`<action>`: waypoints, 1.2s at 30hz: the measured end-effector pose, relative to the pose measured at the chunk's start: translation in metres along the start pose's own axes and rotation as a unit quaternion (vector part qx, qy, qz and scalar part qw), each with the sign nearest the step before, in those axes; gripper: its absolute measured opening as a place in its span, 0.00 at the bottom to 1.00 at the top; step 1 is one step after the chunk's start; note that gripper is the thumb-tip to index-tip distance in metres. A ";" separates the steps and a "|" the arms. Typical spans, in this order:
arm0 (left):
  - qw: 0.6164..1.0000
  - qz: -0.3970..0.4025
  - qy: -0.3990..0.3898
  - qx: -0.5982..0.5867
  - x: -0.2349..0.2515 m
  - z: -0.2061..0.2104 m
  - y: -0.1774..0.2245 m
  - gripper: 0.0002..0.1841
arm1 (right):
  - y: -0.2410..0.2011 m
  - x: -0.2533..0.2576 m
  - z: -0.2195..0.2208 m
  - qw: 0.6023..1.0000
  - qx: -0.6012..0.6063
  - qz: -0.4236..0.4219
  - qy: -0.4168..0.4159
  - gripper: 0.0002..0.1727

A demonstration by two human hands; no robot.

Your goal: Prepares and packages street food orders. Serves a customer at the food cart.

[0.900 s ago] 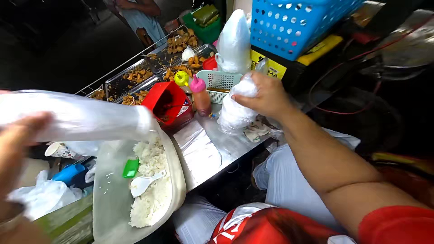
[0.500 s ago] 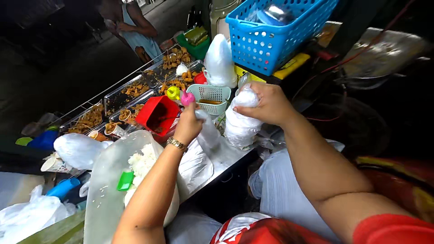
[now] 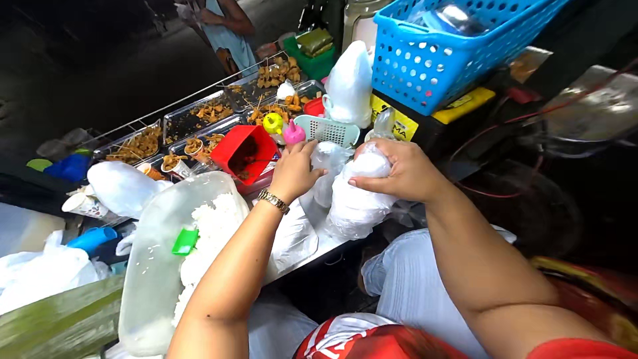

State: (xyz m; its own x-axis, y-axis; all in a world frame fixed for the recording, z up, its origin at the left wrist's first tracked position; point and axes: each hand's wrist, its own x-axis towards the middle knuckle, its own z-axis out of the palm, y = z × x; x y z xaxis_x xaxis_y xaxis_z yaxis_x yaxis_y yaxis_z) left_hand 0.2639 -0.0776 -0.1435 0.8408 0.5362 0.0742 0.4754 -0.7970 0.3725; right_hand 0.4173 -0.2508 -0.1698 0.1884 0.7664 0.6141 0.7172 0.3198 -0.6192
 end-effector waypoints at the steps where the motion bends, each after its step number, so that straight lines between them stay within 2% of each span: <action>1: 1.000 0.004 0.029 -0.010 -0.005 0.002 0.000 0.36 | -0.001 0.000 0.001 1.000 -0.002 0.002 -0.005 0.21; 3: 0.992 0.040 0.113 -0.045 -0.025 0.001 0.004 0.34 | -0.003 0.000 0.003 1.000 -0.008 -0.014 -0.010 0.22; 4: 0.986 0.066 0.126 -0.089 -0.039 -0.001 0.007 0.35 | -0.005 -0.001 0.004 1.000 -0.004 -0.023 -0.012 0.22; 5: 0.979 0.092 0.098 -0.154 -0.053 -0.003 0.011 0.39 | -0.008 -0.001 0.005 0.999 0.005 -0.033 -0.015 0.22; 7: 0.956 0.138 -0.008 -0.257 -0.078 0.003 0.019 0.57 | -0.018 -0.002 0.011 0.998 0.028 -0.049 -0.017 0.22; 8: 0.949 0.156 -0.028 -0.272 -0.088 0.012 0.022 0.65 | -0.025 -0.004 0.016 0.997 0.044 -0.058 -0.014 0.22; 9: 0.947 0.163 -0.012 -0.276 -0.095 0.021 0.024 0.68 | -0.032 -0.007 0.022 0.996 0.061 -0.069 -0.007 0.22; 11: 0.942 0.170 0.069 -0.280 -0.108 0.030 0.023 0.60 | -0.045 -0.015 0.039 0.991 0.095 -0.092 0.012 0.22; 14: 0.934 0.210 0.165 -0.237 -0.130 0.020 0.014 0.37 | -0.059 -0.022 0.059 0.978 0.145 -0.147 0.022 0.21; 17: 0.915 0.245 0.234 -0.218 -0.154 -0.004 -0.006 0.28 | -0.066 -0.022 0.064 0.962 0.205 -0.181 -0.001 0.37; 19: 0.899 0.214 0.291 -0.247 -0.175 -0.032 -0.025 0.20 | -0.062 -0.019 0.061 0.963 0.212 -0.169 -0.001 0.42; 21: 0.878 0.142 0.382 -0.252 -0.200 -0.070 -0.039 0.12 | -0.052 -0.016 0.060 0.970 0.199 -0.139 0.008 0.39; 22: 0.862 0.103 0.447 -0.215 -0.212 -0.088 -0.049 0.15 | -0.046 -0.016 0.061 0.976 0.185 -0.117 0.010 0.38; 25: 0.788 0.083 0.602 -0.095 -0.231 -0.141 -0.095 0.39 | -0.032 -0.015 0.065 0.989 0.137 -0.057 0.013 0.34; 28: 0.723 -0.042 0.688 -0.045 -0.233 -0.192 -0.147 0.58 | -0.025 -0.013 0.074 0.995 0.091 -0.032 -0.013 0.30; 31: 0.691 -0.138 0.709 0.030 -0.231 -0.215 -0.223 0.63 | -0.015 -0.014 0.091 0.996 0.049 -0.014 -0.075 0.26; 36: 0.657 -0.264 0.706 0.014 -0.222 -0.198 -0.312 0.61 | -0.002 -0.011 0.111 0.993 0.013 -0.015 -0.112 0.22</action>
State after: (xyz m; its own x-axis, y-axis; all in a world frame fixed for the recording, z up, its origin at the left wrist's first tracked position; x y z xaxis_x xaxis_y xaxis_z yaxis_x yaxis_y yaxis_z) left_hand -0.1226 0.1069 -0.0928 -0.5127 0.4464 0.7334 0.6258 -0.3906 0.6751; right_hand 0.3391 -0.1979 -0.2297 0.0112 0.8607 0.5090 0.7024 0.3555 -0.6167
